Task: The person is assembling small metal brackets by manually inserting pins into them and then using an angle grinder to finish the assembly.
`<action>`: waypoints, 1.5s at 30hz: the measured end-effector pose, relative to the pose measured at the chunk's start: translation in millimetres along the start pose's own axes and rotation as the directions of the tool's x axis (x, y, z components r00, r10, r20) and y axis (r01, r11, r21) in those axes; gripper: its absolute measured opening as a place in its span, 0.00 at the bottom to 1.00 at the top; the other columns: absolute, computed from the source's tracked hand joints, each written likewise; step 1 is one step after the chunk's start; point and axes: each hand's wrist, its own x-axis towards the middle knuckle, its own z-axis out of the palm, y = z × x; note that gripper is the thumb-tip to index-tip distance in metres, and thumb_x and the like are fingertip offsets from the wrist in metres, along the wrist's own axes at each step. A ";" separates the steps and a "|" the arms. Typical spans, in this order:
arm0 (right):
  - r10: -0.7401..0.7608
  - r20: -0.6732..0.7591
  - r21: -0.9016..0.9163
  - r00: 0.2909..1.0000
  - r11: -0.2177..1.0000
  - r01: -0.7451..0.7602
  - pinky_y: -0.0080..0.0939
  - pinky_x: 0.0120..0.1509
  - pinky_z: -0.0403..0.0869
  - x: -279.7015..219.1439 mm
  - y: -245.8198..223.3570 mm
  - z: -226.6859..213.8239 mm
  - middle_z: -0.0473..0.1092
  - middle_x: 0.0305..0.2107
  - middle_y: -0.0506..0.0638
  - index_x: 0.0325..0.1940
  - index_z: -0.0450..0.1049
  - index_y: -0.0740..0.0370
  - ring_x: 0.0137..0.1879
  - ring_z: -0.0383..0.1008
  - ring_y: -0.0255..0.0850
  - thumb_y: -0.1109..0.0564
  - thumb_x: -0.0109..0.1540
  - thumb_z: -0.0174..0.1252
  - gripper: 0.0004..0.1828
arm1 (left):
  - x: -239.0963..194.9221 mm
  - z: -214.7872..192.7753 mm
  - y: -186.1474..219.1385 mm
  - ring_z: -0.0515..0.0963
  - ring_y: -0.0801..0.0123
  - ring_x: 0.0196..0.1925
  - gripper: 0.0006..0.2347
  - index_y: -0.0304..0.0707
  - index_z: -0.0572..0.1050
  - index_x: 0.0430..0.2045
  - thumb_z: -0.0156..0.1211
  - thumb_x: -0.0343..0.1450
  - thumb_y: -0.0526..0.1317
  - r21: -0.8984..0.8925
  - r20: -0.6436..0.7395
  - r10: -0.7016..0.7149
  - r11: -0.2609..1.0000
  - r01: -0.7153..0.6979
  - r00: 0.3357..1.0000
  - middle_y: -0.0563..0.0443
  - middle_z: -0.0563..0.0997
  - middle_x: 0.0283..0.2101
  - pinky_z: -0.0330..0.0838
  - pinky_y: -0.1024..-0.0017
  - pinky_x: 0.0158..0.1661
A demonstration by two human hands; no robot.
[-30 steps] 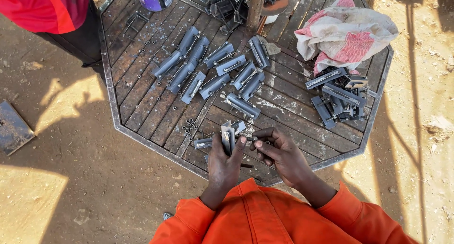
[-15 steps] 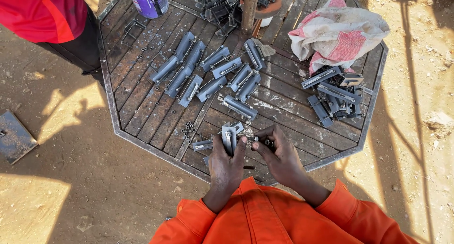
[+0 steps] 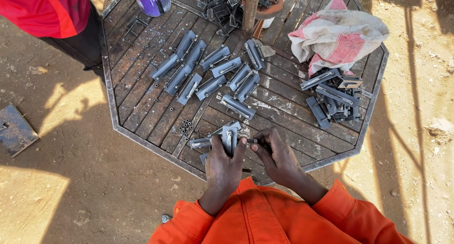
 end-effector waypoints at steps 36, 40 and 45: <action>-0.131 -0.018 0.098 0.991 0.986 0.133 0.39 0.32 0.66 1.5 -6.2 -13.9 0.66 0.17 0.51 0.54 0.69 0.65 0.23 0.63 0.39 0.62 0.68 0.54 0.10 | -9.6 13.1 13.2 0.83 0.30 0.39 0.22 0.38 0.68 0.45 0.61 0.70 0.57 -0.038 -0.118 0.057 0.997 -0.062 0.991 0.27 0.80 0.30 0.73 0.46 0.38; -0.091 -0.020 0.129 0.996 0.987 0.093 0.40 0.32 0.65 3.8 -9.6 -14.7 0.65 0.17 0.52 0.54 0.69 0.65 0.25 0.62 0.39 0.61 0.69 0.53 0.10 | -12.7 10.2 19.4 0.83 0.29 0.39 0.21 0.38 0.68 0.44 0.61 0.71 0.56 -0.061 -0.116 0.059 0.996 -0.066 0.991 0.26 0.79 0.30 0.74 0.47 0.38; -0.011 0.056 0.311 0.998 0.950 -0.007 0.39 0.33 0.61 10.8 -33.5 -16.8 0.61 0.18 0.48 0.52 0.70 0.66 0.27 0.58 0.35 0.58 0.71 0.49 0.10 | -11.1 12.5 16.0 0.83 0.29 0.39 0.22 0.36 0.68 0.44 0.61 0.71 0.56 -0.072 -0.119 0.078 0.994 -0.087 0.990 0.26 0.79 0.30 0.74 0.48 0.39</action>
